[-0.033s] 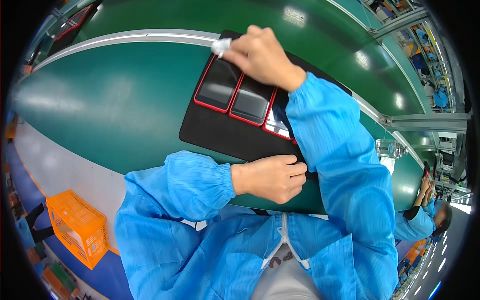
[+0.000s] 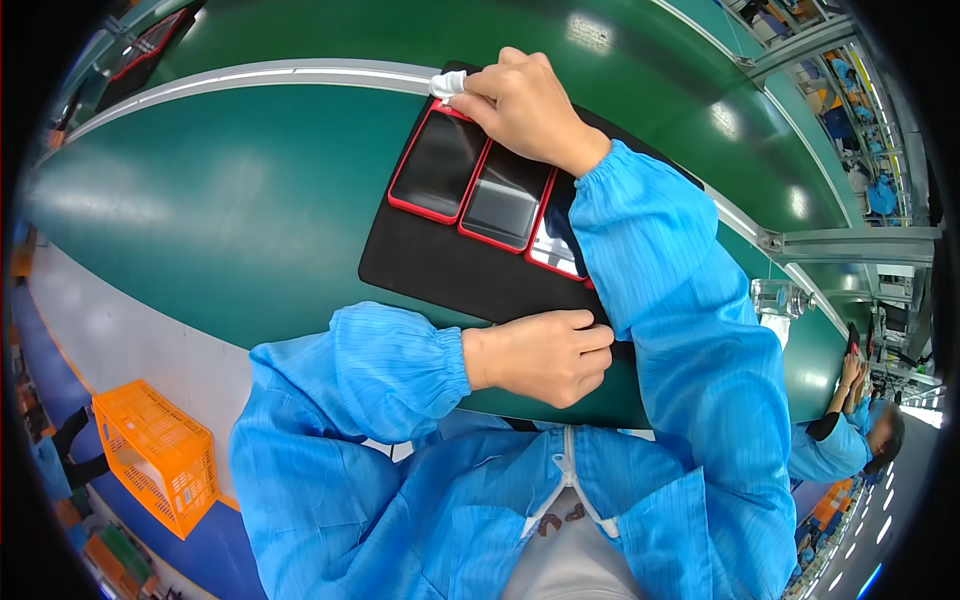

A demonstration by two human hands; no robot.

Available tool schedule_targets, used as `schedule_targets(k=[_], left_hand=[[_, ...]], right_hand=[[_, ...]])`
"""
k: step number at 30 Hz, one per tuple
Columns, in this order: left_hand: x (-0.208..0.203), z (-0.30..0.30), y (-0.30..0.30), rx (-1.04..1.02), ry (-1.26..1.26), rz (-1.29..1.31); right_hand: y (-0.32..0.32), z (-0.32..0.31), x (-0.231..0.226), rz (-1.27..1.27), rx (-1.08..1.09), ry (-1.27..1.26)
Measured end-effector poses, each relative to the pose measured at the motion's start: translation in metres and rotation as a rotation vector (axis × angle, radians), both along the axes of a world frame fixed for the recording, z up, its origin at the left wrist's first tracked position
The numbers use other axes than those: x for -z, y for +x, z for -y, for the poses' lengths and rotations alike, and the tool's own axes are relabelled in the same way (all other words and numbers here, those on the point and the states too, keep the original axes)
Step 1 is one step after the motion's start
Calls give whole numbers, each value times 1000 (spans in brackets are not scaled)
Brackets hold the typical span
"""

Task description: The person presses a cloth onto a dispenser bottle, pulls trays of mobile phones from the conveyor line, wipes the phone screens with the cloth, and pushes the trays down the line.

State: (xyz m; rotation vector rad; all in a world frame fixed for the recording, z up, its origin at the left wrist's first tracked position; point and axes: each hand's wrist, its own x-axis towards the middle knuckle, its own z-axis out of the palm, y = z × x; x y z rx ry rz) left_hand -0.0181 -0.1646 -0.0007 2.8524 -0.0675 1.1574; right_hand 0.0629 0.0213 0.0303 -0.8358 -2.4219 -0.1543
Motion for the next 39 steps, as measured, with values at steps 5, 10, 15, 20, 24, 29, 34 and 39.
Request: schedule_targets(k=[5, 10, 15, 20, 24, 29, 34, 39], left_hand=[[4, 4, -5, -25, -78, -7], [0, 0, -2, -53, -38, -27], [3, 1, -1, -65, -80, -12], [0, -1, 0, -35, -39, -20], [4, 0, -4, -47, -48, -14], [0, -1, -3, -31, -45, -35], [-3, -3, -4, -3, -57, -78], [-3, -6, -8, -10, -64, -153]], right_hand=[[-33, 69, 4, -58, -344, -84], [-18, 6, -3, -56, -13, -80], [-31, 65, 9, -27, -283, 12], [-16, 15, -1, -42, 3, 50], [-25, 38, 5, 14, -18, 66], [-18, 56, 2, 13, -143, 28], [-17, 46, 4, 72, 11, 140], [7, 104, -18, 60, -285, -220]])
